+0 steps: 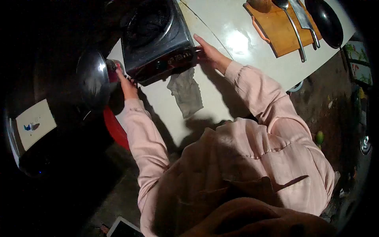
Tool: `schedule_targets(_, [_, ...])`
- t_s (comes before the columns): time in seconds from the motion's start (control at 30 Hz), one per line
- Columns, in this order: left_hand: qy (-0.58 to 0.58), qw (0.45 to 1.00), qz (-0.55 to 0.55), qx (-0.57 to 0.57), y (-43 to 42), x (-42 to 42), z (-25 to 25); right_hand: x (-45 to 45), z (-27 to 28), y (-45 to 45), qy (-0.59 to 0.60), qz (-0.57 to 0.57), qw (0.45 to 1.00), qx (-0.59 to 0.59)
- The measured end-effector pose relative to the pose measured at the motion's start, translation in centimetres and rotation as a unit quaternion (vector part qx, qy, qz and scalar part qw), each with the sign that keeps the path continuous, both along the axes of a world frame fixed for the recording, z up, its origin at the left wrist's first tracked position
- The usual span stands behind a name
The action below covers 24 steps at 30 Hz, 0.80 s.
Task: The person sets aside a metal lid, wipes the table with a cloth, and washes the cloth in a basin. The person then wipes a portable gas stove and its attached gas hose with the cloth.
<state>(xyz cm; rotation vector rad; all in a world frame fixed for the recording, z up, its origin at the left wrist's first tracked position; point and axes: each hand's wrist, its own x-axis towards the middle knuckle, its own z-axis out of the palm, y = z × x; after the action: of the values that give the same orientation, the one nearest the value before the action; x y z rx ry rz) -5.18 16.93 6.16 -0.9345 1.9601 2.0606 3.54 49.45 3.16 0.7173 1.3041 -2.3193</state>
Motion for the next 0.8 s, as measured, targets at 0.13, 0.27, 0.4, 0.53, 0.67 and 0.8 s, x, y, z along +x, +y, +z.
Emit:
schedule_targets(0.13, [0.044, 0.978, -0.025, 0.203, -1.4, 6.9, -5.2, 0.4, -0.4, -1.0, -0.015, -0.015, 1.000, -0.004])
schedule_targets(0.27, [-0.107, 0.924, 0.108, 0.351, 8.6, 10.9, -3.7, 0.7, 0.0, -1.8, -0.016, -0.005, 0.999, -0.038])
schedule_targets(0.4, [-0.031, 0.888, 0.088, 0.450, 13.3, 9.9, -3.0, 1.0, -1.2, -2.6, 0.021, -0.045, 0.992, -0.112])
schedule_targets(0.53, [-0.001, 0.897, 0.075, 0.435, 13.6, 9.4, -3.3, 1.2, -6.6, -2.3, -0.017, -0.024, 0.991, -0.131])
schedule_targets(0.67, [-0.093, 0.896, 0.124, 0.416, 13.0, 8.6, -2.3, 4.1, -7.9, -4.1, 0.144, -0.016, 0.965, 0.220])
schedule_targets(0.8, [-0.063, 0.901, 0.078, 0.423, 13.6, 8.6, -0.9, 8.1, -5.1, -6.7, 0.279, 0.116, 0.758, 0.578])
